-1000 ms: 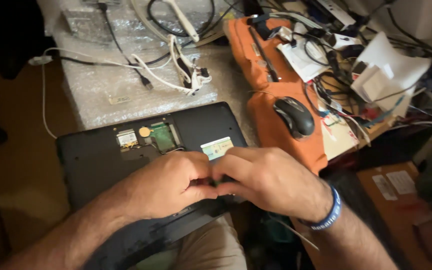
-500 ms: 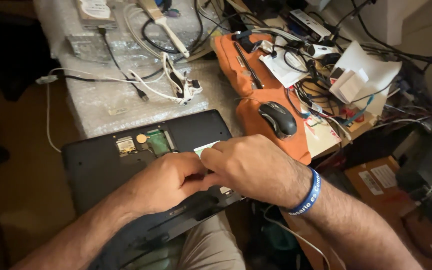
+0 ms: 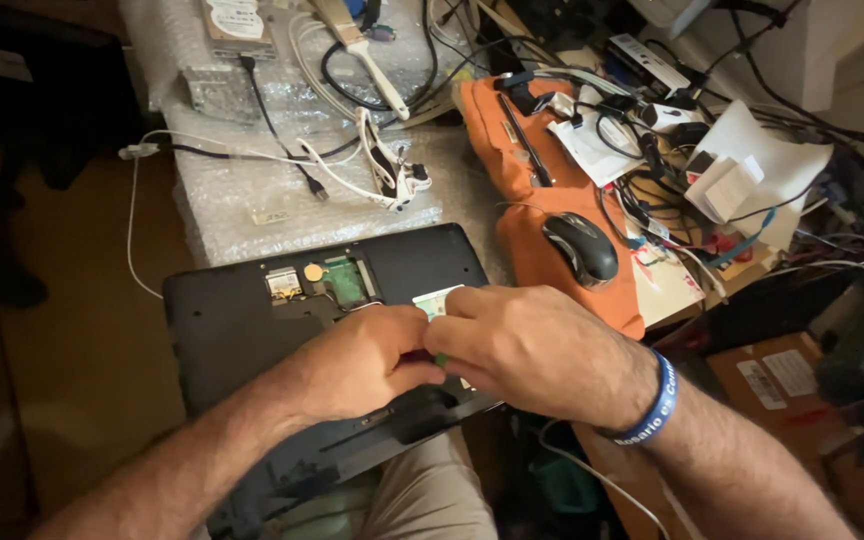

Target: Disassembling a laptop to remove internal components like RAM and hard drive using a screwdriver

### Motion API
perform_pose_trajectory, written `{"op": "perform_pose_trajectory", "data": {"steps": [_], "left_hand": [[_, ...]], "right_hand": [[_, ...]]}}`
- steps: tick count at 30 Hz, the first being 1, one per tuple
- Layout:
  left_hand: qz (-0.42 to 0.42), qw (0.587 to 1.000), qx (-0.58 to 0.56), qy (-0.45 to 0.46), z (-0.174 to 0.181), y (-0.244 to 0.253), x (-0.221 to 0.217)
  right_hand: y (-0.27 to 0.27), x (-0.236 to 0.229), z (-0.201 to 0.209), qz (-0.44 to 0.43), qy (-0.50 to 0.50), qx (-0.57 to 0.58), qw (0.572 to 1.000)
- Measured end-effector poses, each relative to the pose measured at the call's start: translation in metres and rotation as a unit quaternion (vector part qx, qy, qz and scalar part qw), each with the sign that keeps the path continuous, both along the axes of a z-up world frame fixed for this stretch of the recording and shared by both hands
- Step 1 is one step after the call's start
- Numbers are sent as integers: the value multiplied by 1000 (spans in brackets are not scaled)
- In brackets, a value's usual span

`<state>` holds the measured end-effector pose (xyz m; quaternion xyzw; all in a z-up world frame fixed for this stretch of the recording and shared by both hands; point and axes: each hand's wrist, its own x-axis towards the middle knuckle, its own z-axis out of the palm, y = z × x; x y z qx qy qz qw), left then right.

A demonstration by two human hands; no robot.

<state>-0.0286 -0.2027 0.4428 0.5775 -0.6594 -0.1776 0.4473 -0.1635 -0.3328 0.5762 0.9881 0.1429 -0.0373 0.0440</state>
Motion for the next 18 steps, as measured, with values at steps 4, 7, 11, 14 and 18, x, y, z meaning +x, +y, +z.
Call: {"op": "perform_pose_trajectory", "data": {"steps": [4, 7, 11, 14, 18], "left_hand": [[-14, 999, 6, 28, 5, 3, 0], [-38, 998, -12, 47, 8, 5, 2], [-36, 998, -3, 55, 7, 4, 3], [-14, 1000, -17, 17, 5, 1, 2], [-13, 999, -31, -11, -7, -2, 5]], "right_hand": [[3, 0, -2, 9, -27, 8, 1000], [6, 1, -3, 11, -42, -2, 999], [6, 3, -7, 7, -44, -17, 999], [3, 4, -4, 11, -25, -16, 999], [4, 4, 2, 36, -3, 19, 999]]}}
